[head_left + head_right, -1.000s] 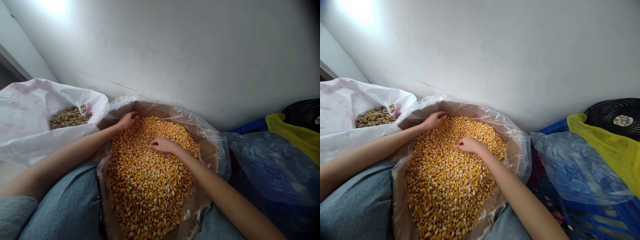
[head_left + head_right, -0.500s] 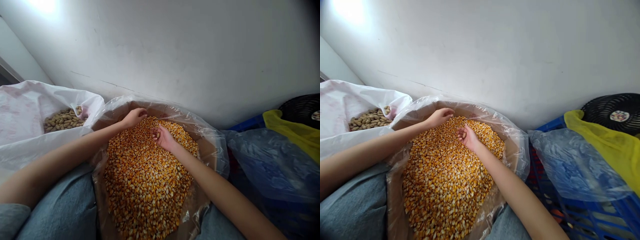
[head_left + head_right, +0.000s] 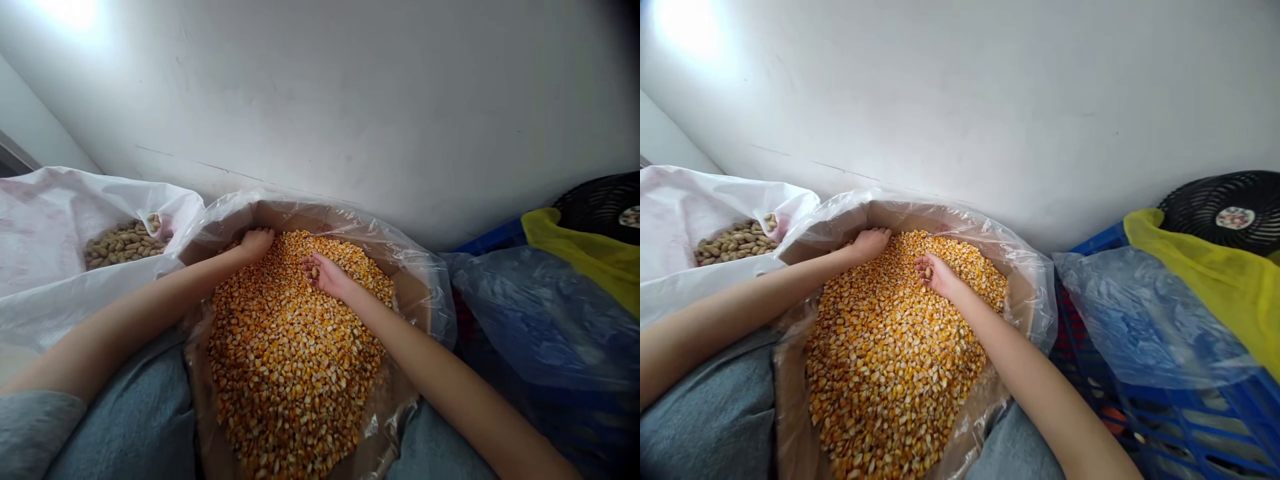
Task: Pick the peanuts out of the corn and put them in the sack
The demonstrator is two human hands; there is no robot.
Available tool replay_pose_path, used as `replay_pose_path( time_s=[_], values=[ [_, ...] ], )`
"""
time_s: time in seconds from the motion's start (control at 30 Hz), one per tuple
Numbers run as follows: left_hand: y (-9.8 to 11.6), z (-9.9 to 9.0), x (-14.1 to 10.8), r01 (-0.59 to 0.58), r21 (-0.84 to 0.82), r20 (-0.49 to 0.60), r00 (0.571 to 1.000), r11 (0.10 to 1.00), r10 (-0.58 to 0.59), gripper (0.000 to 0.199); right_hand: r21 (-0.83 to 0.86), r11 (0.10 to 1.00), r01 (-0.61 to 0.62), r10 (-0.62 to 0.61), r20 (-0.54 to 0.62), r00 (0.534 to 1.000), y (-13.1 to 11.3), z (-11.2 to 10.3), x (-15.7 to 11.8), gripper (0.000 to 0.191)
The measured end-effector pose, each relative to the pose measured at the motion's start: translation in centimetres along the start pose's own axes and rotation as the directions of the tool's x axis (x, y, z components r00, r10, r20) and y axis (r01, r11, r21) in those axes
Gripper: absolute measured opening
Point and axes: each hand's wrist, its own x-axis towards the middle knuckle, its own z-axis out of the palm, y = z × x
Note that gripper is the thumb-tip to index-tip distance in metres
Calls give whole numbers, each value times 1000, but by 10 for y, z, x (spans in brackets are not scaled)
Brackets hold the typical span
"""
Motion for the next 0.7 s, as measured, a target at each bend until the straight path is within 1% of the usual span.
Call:
replay_pose_path(
  time_s=[0.07, 0.13, 0.2, 0.27, 0.33, 0.37, 0.4, 0.47, 0.53, 0.57, 0.63, 0.7],
  values=[
    [-6, -2, -4, 0, -89, -5, 1000, 996, -1, 22, 5, 1000, 0, 0, -22, 1000, 0, -2, 0, 26],
    [-9, -9, -9, -33, -255, -41, 999, 966, 24, 24, 19, 1000, 9, -8, -38, 999, 0, -4, 1, 26],
    [-7, -20, -13, -122, -449, -115, 990, 885, 78, 31, 44, 999, 15, -14, -24, 1000, 0, -3, 0, 25],
    [0, -33, -16, -253, -594, -191, 966, 764, 172, 37, 77, 997, 11, -12, 24, 1000, 0, 1, -1, 28],
    [4, -42, -16, -340, -666, -236, 940, 664, 244, 40, 109, 994, -5, -5, 96, 995, 1, 4, -3, 31],
    [4, -43, -16, -350, -674, -240, 936, 650, 255, 41, 119, 993, -13, -3, 128, 992, 1, 6, -4, 32],
    [2, -42, -15, -336, -662, -232, 942, 670, 243, 41, 122, 992, -19, 1, 150, 989, 1, 7, -4, 32],
    [-7, -35, -13, -241, -567, -166, 970, 788, 177, 40, 112, 993, -36, 18, 156, 988, 1, 7, -4, 30],
    [-15, -22, -12, -144, -394, -59, 990, 908, 131, 40, 95, 994, -56, 45, 118, 992, 1, 5, -3, 26],
    [-17, -15, -12, -105, -310, -4, 994, 945, 109, 41, 90, 994, -63, 54, 96, 994, 1, 4, -3, 25],
    [-11, -5, -15, -28, -216, 114, 992, 976, 54, 47, 81, 995, -62, 58, 56, 997, 1, 3, -2, 24],
    [4, 1, -21, 80, -240, 243, 970, 968, -19, 58, 70, 996, -50, 48, 26, 998, 1, 2, -2, 23]
  ],
)
